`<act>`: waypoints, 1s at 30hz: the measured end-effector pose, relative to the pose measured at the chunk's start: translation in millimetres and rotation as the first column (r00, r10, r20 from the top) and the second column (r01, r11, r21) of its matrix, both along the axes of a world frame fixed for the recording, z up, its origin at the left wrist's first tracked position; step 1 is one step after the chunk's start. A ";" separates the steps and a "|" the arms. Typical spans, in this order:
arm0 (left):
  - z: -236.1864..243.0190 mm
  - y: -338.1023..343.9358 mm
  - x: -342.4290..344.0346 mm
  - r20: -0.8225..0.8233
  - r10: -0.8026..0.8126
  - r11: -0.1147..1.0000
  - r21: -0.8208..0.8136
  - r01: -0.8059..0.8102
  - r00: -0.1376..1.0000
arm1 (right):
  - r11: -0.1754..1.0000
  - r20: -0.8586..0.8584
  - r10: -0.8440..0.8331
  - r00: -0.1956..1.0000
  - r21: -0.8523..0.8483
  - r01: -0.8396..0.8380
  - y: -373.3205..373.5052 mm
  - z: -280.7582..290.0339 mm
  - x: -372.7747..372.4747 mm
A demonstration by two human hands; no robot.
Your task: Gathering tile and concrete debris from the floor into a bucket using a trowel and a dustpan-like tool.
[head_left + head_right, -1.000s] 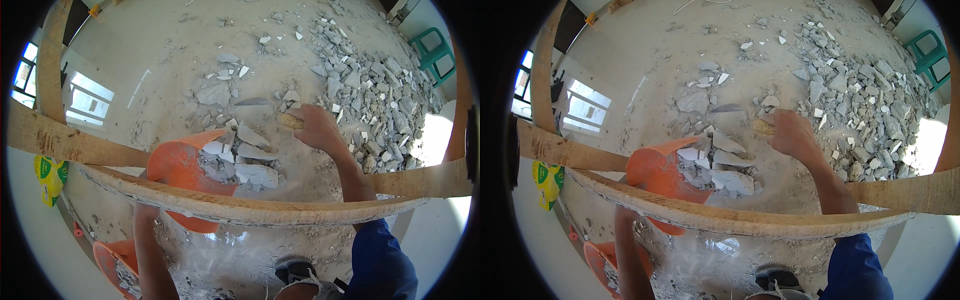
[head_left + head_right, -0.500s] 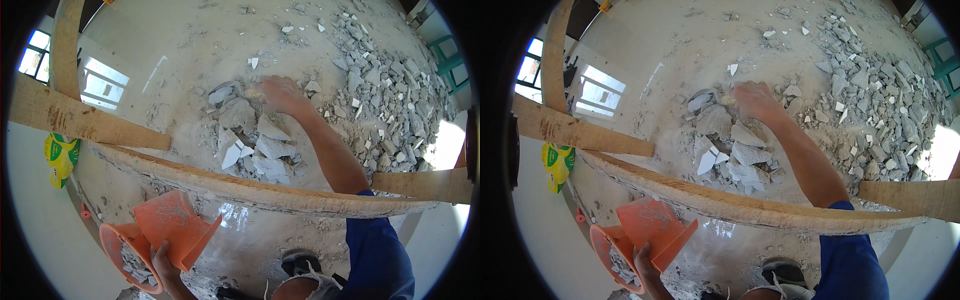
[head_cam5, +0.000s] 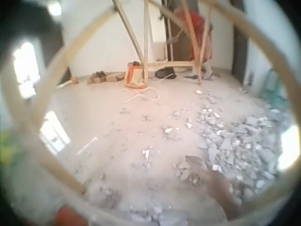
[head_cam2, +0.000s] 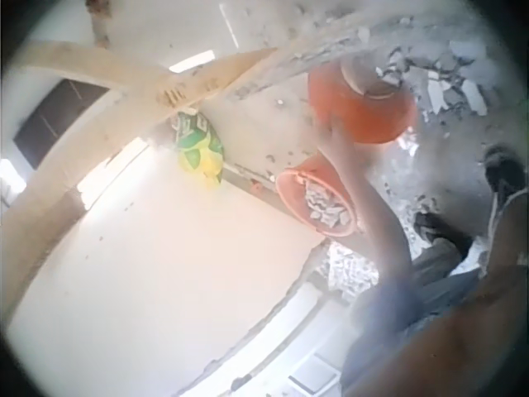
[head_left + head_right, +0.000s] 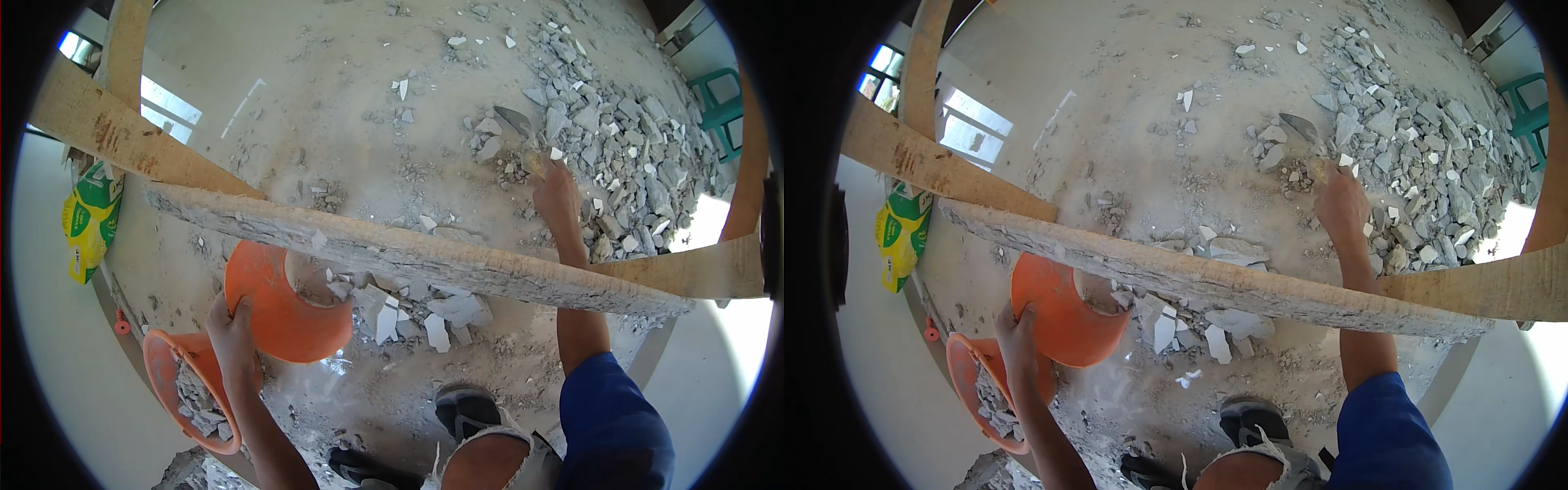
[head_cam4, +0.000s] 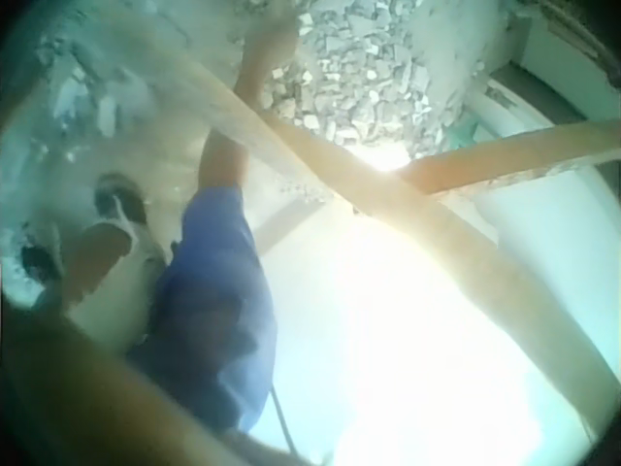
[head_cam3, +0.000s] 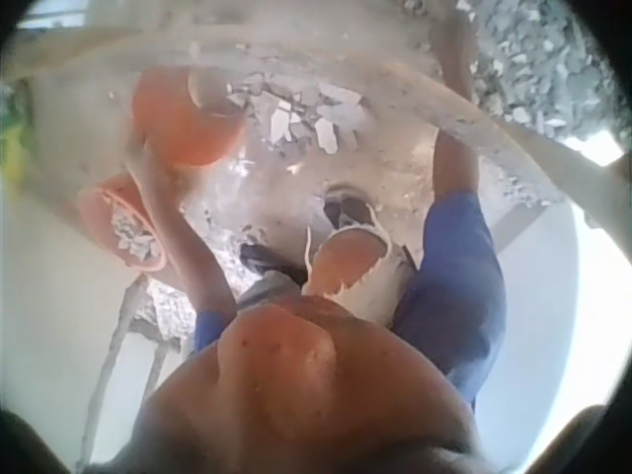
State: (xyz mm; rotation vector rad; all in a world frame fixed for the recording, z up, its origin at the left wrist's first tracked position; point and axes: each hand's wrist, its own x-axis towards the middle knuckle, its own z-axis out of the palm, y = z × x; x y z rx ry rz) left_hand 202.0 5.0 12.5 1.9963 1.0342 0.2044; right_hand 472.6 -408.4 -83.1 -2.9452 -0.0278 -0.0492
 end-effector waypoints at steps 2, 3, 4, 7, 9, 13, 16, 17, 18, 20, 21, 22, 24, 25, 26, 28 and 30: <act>-9.5 9.8 8.1 -0.120 -0.098 0.980 0.159 0.117 0.988 | 0.997 -0.074 0.069 0.995 0.023 -0.067 9.8 3.2 -23.9; -8.0 13.1 8.3 -0.190 -0.125 0.956 0.240 0.170 0.974 | 0.986 -0.121 0.159 0.980 0.071 -0.151 20.2 3.7 -44.4; -8.2 8.5 17.7 -0.188 -0.130 0.960 0.221 0.171 0.973 | 0.973 -0.154 0.222 0.963 0.090 -0.210 13.9 11.9 -64.8; 0.8 -12.1 29.8 -0.123 -0.257 0.950 0.151 0.274 0.959 | 0.821 0.163 0.521 0.838 0.170 -0.544 -7.8 -4.6 -127.6; 1.3 -21.5 22.9 -0.192 -0.339 0.904 0.205 0.376 0.921 | 0.905 -0.292 0.425 0.857 0.119 -0.409 14.7 14.3 -161.4; 11.2 -35.2 -19.5 -0.281 -0.312 0.907 0.197 0.373 0.908 | 0.909 -0.242 0.347 0.906 0.323 -0.262 -4.1 26.5 -193.0; -8.1 -34.5 -90.5 0.038 -0.021 0.985 -0.169 0.028 0.999 | 0.845 -0.121 0.296 0.947 0.495 -0.201 -46.3 22.7 -189.7; -21.0 -35.2 -119.0 0.089 0.125 0.956 -0.277 -0.096 0.988 | 0.880 -0.312 0.216 0.925 0.473 -0.046 -55.0 30.3 -185.6; -28.9 -34.2 -143.1 0.125 0.276 0.901 -0.379 -0.212 0.953 | 0.899 -0.491 0.139 0.860 0.427 0.099 -55.4 37.3 -182.9; -53.6 -52.7 -167.9 0.107 0.294 0.919 -0.305 -0.250 0.950 | 0.892 -0.548 0.114 0.829 0.424 0.158 -56.7 46.1 -179.3; -66.2 -64.7 -171.3 0.088 0.297 0.933 -0.238 -0.270 0.951 | 0.884 -0.602 0.069 0.796 0.407 0.231 -57.4 50.1 -176.4; -76.7 -73.3 -173.5 0.089 0.311 0.930 -0.235 -0.284 0.946 | 0.886 -0.601 0.083 0.795 0.410 0.218 -54.6 47.8 -174.5; -91.7 -85.6 -174.5 0.221 0.239 0.919 0.262 -0.294 0.946 | 0.917 -0.365 0.257 0.895 0.385 -0.106 -50.8 43.6 -171.9; -92.5 -84.0 -176.9 0.143 0.183 0.946 0.243 -0.214 0.973 | 0.918 -0.361 0.258 0.896 0.382 -0.110 -47.9 43.2 -170.4; -93.2 -85.2 -176.8 0.148 0.184 0.946 0.242 -0.216 0.972 | 0.896 -0.367 0.336 0.867 0.408 -0.175 -41.8 42.5 -169.0; -83.8 -94.5 -164.0 0.004 0.005 0.930 0.366 -0.006 1.000 | 0.866 -0.369 0.418 0.830 0.437 -0.242 -31.0 36.4 -169.2; -64.4 -105.9 -143.0 -0.177 -0.044 0.902 0.417 0.115 0.983 | 0.827 -0.404 0.501 0.765 0.486 -0.285 -22.7 26.8 -169.8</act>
